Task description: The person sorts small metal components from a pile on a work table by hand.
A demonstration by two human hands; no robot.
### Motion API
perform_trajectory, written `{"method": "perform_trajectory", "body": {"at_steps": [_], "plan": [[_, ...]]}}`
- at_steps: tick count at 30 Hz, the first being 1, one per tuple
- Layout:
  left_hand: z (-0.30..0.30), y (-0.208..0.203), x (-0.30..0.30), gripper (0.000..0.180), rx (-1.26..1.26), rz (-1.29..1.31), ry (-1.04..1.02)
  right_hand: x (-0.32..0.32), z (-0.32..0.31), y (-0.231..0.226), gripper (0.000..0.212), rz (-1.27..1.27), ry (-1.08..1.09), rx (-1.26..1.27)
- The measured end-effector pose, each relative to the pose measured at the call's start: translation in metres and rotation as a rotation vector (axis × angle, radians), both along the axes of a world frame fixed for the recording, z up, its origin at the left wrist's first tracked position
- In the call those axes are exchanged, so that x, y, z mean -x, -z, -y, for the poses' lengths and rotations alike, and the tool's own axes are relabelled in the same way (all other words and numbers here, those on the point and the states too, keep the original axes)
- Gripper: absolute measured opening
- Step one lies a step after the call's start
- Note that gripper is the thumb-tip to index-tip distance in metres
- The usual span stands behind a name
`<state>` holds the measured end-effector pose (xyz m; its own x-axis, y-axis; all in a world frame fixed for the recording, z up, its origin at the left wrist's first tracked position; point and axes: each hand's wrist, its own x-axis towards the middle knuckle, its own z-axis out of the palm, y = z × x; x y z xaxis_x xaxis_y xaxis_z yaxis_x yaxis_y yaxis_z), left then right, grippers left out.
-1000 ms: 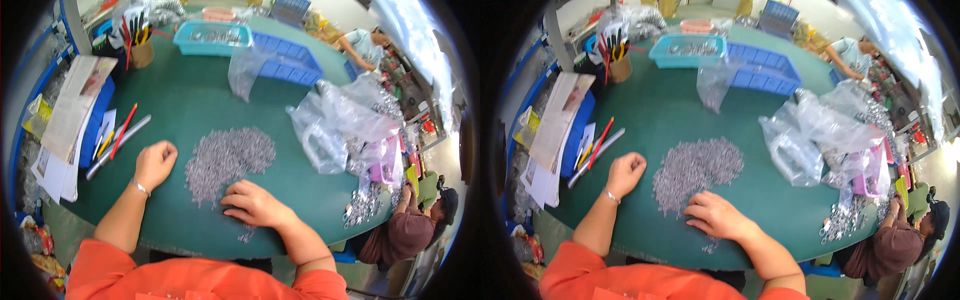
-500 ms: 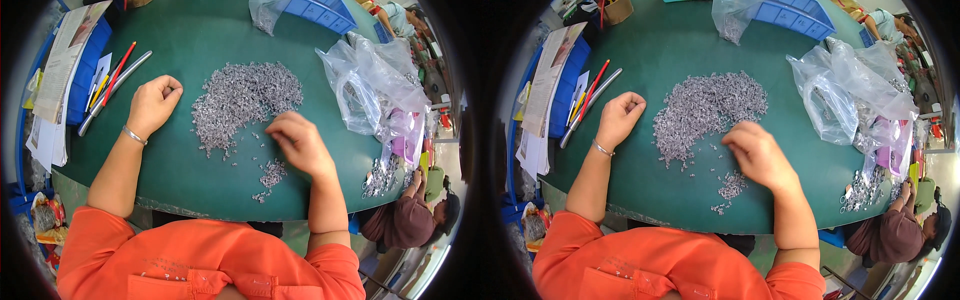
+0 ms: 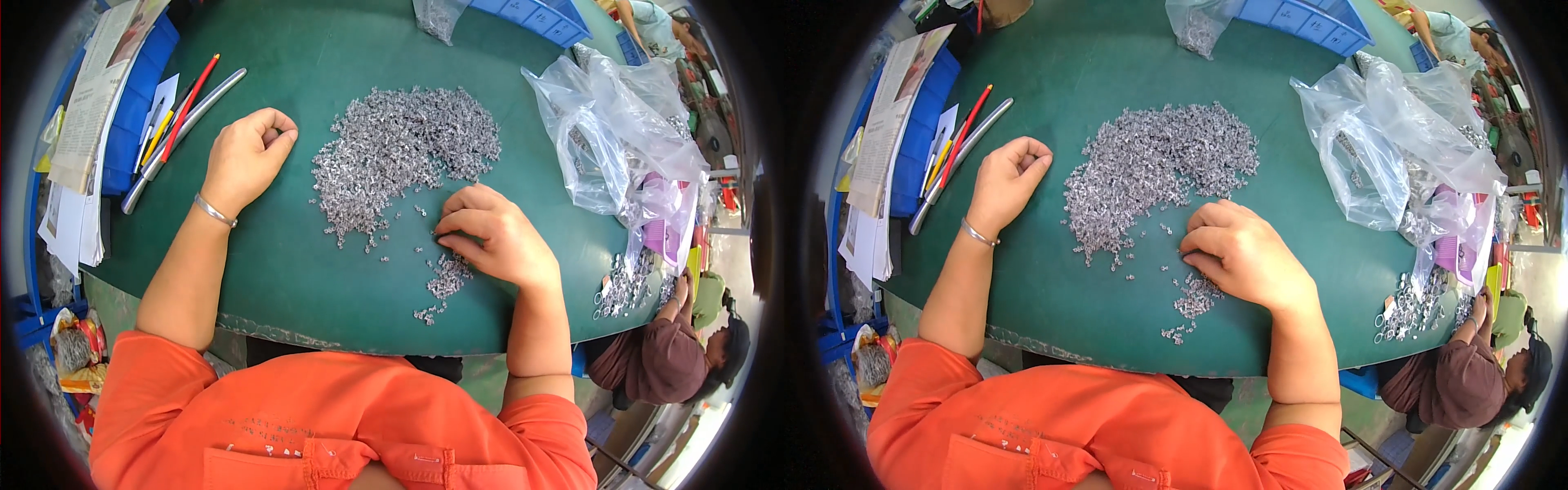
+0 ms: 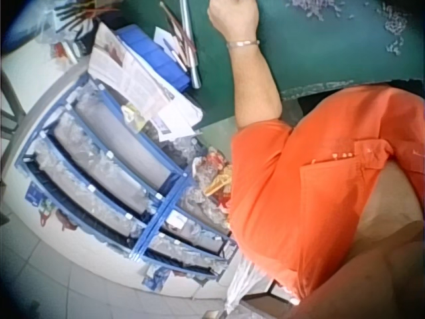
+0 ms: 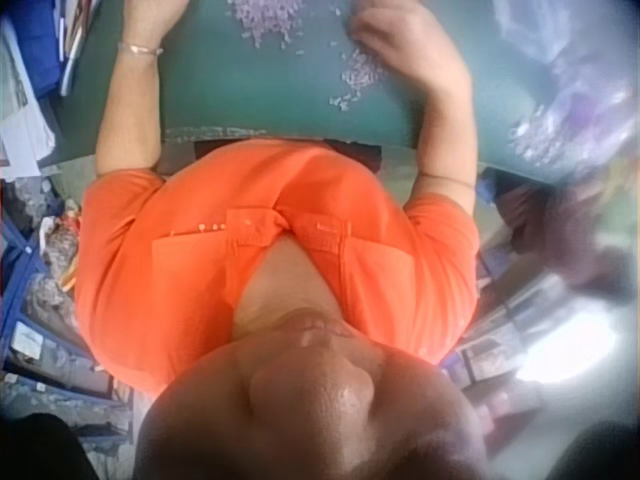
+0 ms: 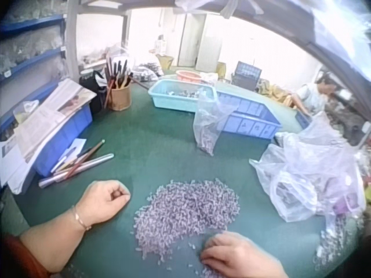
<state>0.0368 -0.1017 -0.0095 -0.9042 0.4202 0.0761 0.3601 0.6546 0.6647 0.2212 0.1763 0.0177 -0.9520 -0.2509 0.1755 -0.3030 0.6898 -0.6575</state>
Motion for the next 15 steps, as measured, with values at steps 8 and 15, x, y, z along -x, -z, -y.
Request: {"method": "perform_trajectory", "body": {"at_steps": [8,15], "plan": [[0.001,0.003,0.001,0.013,-0.02,-0.004,0.011,-0.003,-0.014,-0.007,0.019,0.004,0.107,-0.01],[0.001,0.003,0.001,0.008,-0.018,-0.017,0.02,0.0,-0.005,-0.003,0.019,0.015,0.028,0.0]]}}
